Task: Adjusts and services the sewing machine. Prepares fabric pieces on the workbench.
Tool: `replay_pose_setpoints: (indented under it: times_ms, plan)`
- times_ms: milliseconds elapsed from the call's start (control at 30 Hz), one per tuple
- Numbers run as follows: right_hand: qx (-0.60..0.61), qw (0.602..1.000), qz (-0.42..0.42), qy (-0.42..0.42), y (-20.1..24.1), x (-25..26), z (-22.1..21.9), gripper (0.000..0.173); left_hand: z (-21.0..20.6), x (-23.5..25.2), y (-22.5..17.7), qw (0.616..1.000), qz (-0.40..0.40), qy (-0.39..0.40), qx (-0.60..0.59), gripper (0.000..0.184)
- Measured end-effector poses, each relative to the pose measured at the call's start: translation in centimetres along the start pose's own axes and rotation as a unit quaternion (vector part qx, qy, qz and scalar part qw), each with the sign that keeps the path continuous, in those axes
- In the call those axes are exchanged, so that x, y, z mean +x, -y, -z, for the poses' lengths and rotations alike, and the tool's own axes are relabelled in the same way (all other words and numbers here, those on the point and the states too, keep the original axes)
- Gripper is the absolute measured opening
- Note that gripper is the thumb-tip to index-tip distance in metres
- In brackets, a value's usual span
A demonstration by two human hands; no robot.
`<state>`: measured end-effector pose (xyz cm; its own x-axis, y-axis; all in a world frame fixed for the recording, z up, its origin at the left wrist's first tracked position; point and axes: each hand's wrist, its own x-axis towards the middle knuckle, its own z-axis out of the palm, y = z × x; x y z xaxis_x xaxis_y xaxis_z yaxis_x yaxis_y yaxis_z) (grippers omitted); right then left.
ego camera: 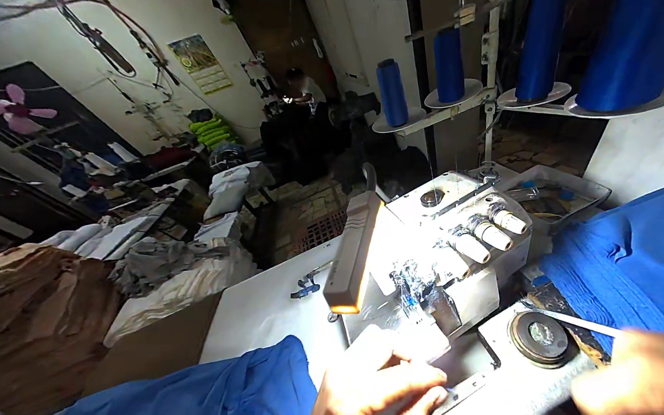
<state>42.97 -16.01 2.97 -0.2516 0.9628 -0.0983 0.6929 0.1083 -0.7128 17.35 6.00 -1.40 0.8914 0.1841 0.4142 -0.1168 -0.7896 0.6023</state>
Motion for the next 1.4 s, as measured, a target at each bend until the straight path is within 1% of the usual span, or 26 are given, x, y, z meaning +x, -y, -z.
replay_pose_setpoints:
  times_ms: [33,100,133,167,233,267,300,367,433,500,633,767,833,867,900,933,967,1000,1033,1067,1100,1133,1200,1233,1300,1400]
  plan:
    - [-0.004,0.998,-0.056,-0.004,-1.0,0.0,1.0,0.01,-0.1,0.0,0.1,1.0,-0.002,-0.021,0.001,0.011]
    - [-0.044,0.982,-0.183,-0.018,-2.1,0.4,1.8,0.013,-0.7,0.3,0.4,0.998,-0.01,-0.052,0.025,0.011]
    - [-0.079,0.974,-0.208,-0.029,-2.5,0.6,1.5,0.014,-1.2,0.5,0.6,0.997,-0.014,-0.06,0.039,0.011]
    - [-0.13,0.969,-0.203,-0.053,-2.9,0.7,0.9,0.017,-1.6,0.7,0.8,0.996,-0.016,-0.064,0.056,0.011]
    - [-0.245,0.948,-0.151,-0.139,-3.0,0.8,-0.8,0.033,-2.5,1.1,1.1,0.995,-0.015,-0.068,0.068,0.01]
    - [-0.281,0.934,-0.121,-0.183,-2.5,1.1,-1.4,0.039,-2.8,1.2,1.2,0.995,-0.016,-0.068,0.069,0.01]
    - [-0.299,0.925,-0.092,-0.216,-2.0,1.5,-1.9,0.042,-3.1,1.4,1.3,0.995,-0.021,-0.071,0.066,0.009]
    - [-0.311,0.915,-0.048,-0.251,-1.0,2.1,-2.6,0.038,-3.3,1.6,1.2,0.995,-0.033,-0.073,0.057,0.007]
    - [-0.343,0.899,-0.027,-0.272,-0.4,2.6,-3.5,0.033,-3.4,1.9,0.7,0.994,-0.042,-0.076,0.063,0.006]
    - [-0.369,0.887,-0.015,-0.279,-0.4,3.0,-4.1,0.033,-3.3,2.1,0.2,0.994,-0.046,-0.07,0.067,0.006]
    - [-0.382,0.885,-0.011,-0.264,-0.3,3.3,-4.3,0.035,-3.2,2.3,-0.3,0.996,-0.044,-0.053,0.065,0.007]
    - [-0.387,0.88,0.02,-0.273,-0.1,3.5,-4.1,0.035,-3.5,2.2,-0.2,0.996,-0.043,-0.048,0.057,0.007]
    - [-0.4,0.876,0.02,-0.269,-0.2,3.2,-4.0,0.037,-3.5,2.1,-0.2,0.997,-0.033,-0.055,0.042,0.007]
    - [-0.406,0.874,0.012,-0.267,-0.5,3.0,-4.0,0.036,-3.7,1.9,-0.3,0.997,-0.024,-0.072,0.024,0.007]
    - [-0.389,0.88,-0.001,-0.273,-0.9,2.9,-4.0,0.035,-4.1,1.5,-0.5,0.994,-0.01,-0.104,-0.002,0.007]
    - [-0.338,0.896,-0.014,-0.287,-1.3,3.1,-4.1,0.032,-4.8,1.2,-0.8,0.987,0.009,-0.157,-0.035,0.005]
    - [-0.249,0.919,-0.029,-0.305,-1.7,3.3,-4.1,0.029,-5.9,0.9,-1.3,0.969,0.032,-0.231,-0.077,0.002]
    - [-0.123,0.939,-0.04,-0.32,-2.1,3.7,-4.2,0.028,-7.1,0.8,-1.9,0.944,0.055,-0.303,-0.116,0.003]
    - [0.028,0.944,-0.04,-0.327,-2.2,4.2,-4.5,0.029,-8.2,1.0,-2.6,0.913,0.075,-0.369,-0.156,0.005]
    - [0.173,0.931,-0.038,-0.318,-2.1,4.6,-4.8,0.029,-9.3,1.4,-3.2,0.878,0.091,-0.425,-0.202,0.009]
    - [0.275,0.912,-0.036,-0.302,-1.6,4.9,-5.0,0.026,-10.4,1.9,-3.9,0.841,0.106,-0.469,-0.247,0.013]
    - [0.329,0.898,-0.035,-0.291,-1.0,5.0,-5.3,0.021,-11.2,2.6,-4.5,0.809,0.117,-0.5,-0.285,0.014]
    - [0.367,0.886,-0.033,-0.282,0.0,4.9,-6.0,0.02,-12.6,3.7,-5.4,0.762,0.128,-0.534,-0.343,0.014]
    - [0.371,0.884,-0.035,-0.283,0.3,4.8,-6.2,0.02,-13.1,4.0,-5.6,0.749,0.126,-0.541,-0.362,0.014]
    - [0.372,0.882,-0.039,-0.286,0.5,4.7,-6.6,0.017,-14.0,4.5,-5.9,0.742,0.118,-0.537,-0.383,0.013]
    - [0.384,0.876,-0.048,-0.289,0.5,4.7,-6.5,0.015,-14.7,4.8,-6.0,0.745,0.113,-0.532,-0.387,0.012]
